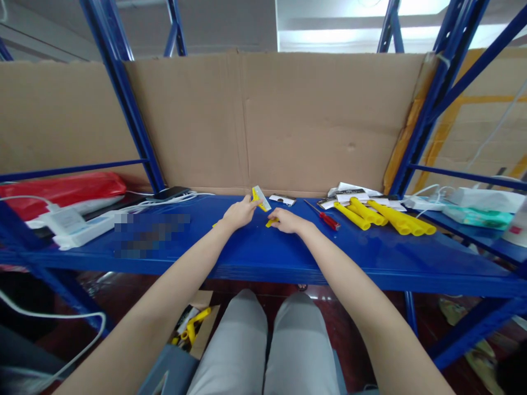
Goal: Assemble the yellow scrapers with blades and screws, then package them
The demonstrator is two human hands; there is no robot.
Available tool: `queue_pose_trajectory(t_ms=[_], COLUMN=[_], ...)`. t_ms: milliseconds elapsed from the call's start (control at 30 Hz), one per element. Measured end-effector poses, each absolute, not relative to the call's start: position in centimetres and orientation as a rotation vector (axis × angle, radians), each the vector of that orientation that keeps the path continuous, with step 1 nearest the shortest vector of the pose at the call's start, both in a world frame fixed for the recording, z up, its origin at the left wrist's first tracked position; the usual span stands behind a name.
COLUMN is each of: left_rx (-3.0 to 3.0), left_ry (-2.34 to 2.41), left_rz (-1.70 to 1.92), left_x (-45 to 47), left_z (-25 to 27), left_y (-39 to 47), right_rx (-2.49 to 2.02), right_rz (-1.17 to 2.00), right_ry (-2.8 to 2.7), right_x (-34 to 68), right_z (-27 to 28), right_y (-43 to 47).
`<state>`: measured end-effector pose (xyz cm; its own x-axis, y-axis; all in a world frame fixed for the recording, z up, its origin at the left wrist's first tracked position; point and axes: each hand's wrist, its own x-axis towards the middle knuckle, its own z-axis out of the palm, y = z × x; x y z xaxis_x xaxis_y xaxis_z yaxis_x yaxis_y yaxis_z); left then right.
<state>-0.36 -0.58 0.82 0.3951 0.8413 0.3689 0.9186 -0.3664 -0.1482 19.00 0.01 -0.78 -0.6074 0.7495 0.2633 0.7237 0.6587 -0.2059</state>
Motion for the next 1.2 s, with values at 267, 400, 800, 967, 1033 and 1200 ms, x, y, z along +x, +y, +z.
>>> queue_pose_trajectory(t_ms=[267, 400, 800, 967, 1033, 1200], left_rx=[-2.421, -2.445, -2.476, -2.478, -2.487, -2.536], left_ry=[-1.428, -1.425, -1.426, -1.4, -1.392, -1.341], left_rz=[-0.184, -0.183, -0.174, -0.16, -0.156, -0.127], left_x=[-0.5, -0.7, -0.9, -0.9, -0.9, -0.6], left_z=[0.0, 0.1, 0.2, 0.2, 0.2, 0.1], left_y=[0.0, 0.0, 0.1, 0.2, 0.2, 0.3], right_rx=[-1.283, -1.306, -1.508, -1.713, -1.783, -1.828], right_rz=[0.264, 0.19, -0.05, -0.186, -0.27, -0.391], right_ry=[-2.564, -2.542, -2.517, -2.484, -2.496, -2.479], right_x=[20.5, 21.4, 21.4, 20.3, 19.9, 19.9], right_z=[-0.4, -0.2, 0.6, 1.2, 1.5, 2.1], right_y=[0.5, 0.7, -0.2, -1.2, -1.7, -2.5])
